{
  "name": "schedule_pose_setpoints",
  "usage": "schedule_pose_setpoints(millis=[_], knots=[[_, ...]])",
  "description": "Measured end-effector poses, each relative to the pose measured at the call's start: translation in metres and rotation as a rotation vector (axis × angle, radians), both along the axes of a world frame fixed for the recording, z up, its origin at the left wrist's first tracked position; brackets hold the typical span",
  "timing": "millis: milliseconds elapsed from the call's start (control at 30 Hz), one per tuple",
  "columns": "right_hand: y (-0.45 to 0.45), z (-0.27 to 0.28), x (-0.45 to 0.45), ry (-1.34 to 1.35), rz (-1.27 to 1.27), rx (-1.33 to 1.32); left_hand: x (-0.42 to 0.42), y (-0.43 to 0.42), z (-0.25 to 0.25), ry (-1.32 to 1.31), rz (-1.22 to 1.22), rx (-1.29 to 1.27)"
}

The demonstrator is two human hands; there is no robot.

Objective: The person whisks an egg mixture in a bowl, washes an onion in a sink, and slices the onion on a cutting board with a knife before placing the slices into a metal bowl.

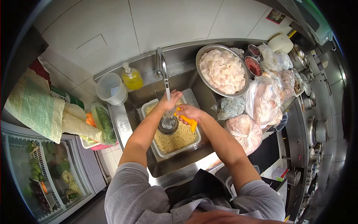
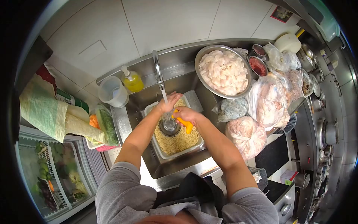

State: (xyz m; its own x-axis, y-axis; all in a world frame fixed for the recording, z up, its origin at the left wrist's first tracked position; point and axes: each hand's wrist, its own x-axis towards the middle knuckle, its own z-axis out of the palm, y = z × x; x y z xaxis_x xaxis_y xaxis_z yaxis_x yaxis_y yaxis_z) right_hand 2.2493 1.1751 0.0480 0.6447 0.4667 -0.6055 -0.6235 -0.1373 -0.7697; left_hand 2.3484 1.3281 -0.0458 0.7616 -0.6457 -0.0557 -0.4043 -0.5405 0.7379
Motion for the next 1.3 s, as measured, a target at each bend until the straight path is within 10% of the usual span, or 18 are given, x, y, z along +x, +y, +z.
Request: schedule_pose_setpoints(millis=[267,433,633,933,1033,1167,1300], knots=[[-0.079,0.086,-0.082,-0.052,0.135,-0.066,0.024,0.058,-0.014,-0.157,0.263,0.148],[-0.058,0.050,-0.073,-0.824,0.689,-1.188,-0.011,-0.001,0.065,-0.020,-0.138,-0.028],[0.008,0.053,-0.043,-1.000,0.516,-1.264,-0.003,-0.033,0.048,0.204,-0.180,0.135],[-0.055,0.086,-0.105,-1.069,0.379,-1.325,-0.013,-0.036,0.061,-0.287,0.092,0.158],[-0.093,0.137,-0.170,-0.783,0.342,-1.434,0.032,-0.013,-0.017,-0.305,0.037,-0.023],[-0.157,0.156,-0.305,-0.529,-0.029,-1.394,0.039,0.023,-0.087,0.814,0.609,-0.792],[-0.151,0.182,-0.444,-0.153,-0.429,-1.370,0.014,0.009,-0.038,0.482,0.895,-0.830]])
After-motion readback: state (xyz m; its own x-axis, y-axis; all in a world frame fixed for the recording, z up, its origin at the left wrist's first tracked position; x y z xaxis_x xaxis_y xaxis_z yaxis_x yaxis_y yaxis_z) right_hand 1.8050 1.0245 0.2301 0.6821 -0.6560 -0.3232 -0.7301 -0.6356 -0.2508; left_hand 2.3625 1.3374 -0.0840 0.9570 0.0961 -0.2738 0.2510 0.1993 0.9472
